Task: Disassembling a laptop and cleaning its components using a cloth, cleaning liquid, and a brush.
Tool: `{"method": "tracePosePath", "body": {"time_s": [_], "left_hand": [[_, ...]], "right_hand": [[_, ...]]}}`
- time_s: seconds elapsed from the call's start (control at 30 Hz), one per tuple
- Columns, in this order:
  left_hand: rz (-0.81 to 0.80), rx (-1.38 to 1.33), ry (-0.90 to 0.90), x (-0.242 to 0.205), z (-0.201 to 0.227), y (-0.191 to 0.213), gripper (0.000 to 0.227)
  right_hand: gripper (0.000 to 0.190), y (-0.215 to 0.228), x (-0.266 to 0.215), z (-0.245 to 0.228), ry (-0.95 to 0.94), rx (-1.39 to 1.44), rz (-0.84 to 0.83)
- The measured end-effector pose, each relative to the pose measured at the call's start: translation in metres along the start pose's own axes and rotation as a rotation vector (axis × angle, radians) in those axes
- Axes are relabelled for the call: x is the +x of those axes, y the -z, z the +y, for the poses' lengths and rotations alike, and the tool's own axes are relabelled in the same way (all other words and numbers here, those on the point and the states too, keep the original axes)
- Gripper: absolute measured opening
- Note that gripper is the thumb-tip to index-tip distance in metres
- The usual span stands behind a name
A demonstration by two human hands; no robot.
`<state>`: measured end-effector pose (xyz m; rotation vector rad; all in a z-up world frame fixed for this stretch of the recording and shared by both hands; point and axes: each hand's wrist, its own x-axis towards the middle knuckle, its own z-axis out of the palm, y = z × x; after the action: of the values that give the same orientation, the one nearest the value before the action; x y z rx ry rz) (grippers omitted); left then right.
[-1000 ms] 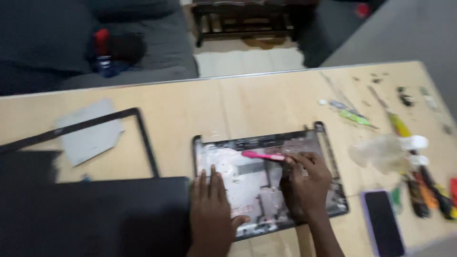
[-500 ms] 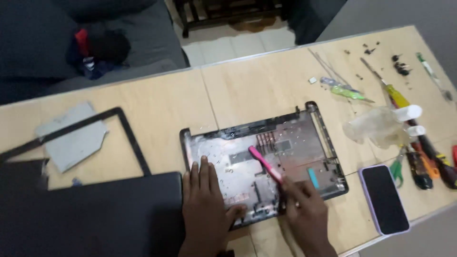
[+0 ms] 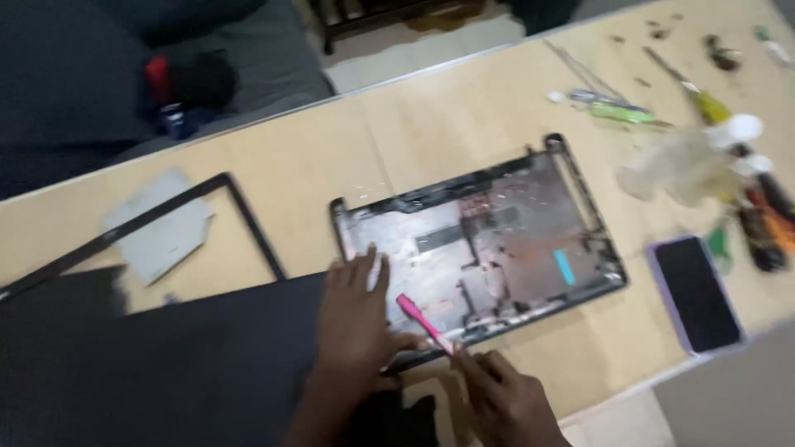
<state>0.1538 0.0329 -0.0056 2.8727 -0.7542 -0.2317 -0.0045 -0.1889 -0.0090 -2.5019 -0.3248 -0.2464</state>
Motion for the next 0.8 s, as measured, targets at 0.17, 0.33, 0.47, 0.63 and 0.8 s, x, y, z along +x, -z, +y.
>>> {"method": "tracePosePath", "body": {"time_s": [0.17, 0.33, 0.47, 0.63, 0.8], "left_hand": [[0.110, 0.041, -0.068, -0.009, -0.011, -0.002, 0.143], [0.080, 0.028, -0.053, -0.009, -0.007, 0.002, 0.148], [0.079, 0.060, -0.121, -0.003, 0.004, 0.004, 0.145], [0.103, 0.120, -0.159, -0.007, 0.003, 0.007, 0.142], [-0.016, 0.105, -0.100, -0.007, 0.000, 0.009, 0.138]], "right_hand": [[0.061, -0.005, -0.034, 0.004, -0.279, -0.141, -0.002], [0.032, 0.004, -0.031, -0.009, -0.172, -0.232, 0.470], [0.064, 0.003, -0.064, 0.013, -0.408, -0.349, 0.101], [0.074, -0.015, -0.080, 0.010, -0.430, -0.128, -0.206], [0.043, 0.035, -0.049, 0.002, -0.537, -0.229, 0.455]]}}
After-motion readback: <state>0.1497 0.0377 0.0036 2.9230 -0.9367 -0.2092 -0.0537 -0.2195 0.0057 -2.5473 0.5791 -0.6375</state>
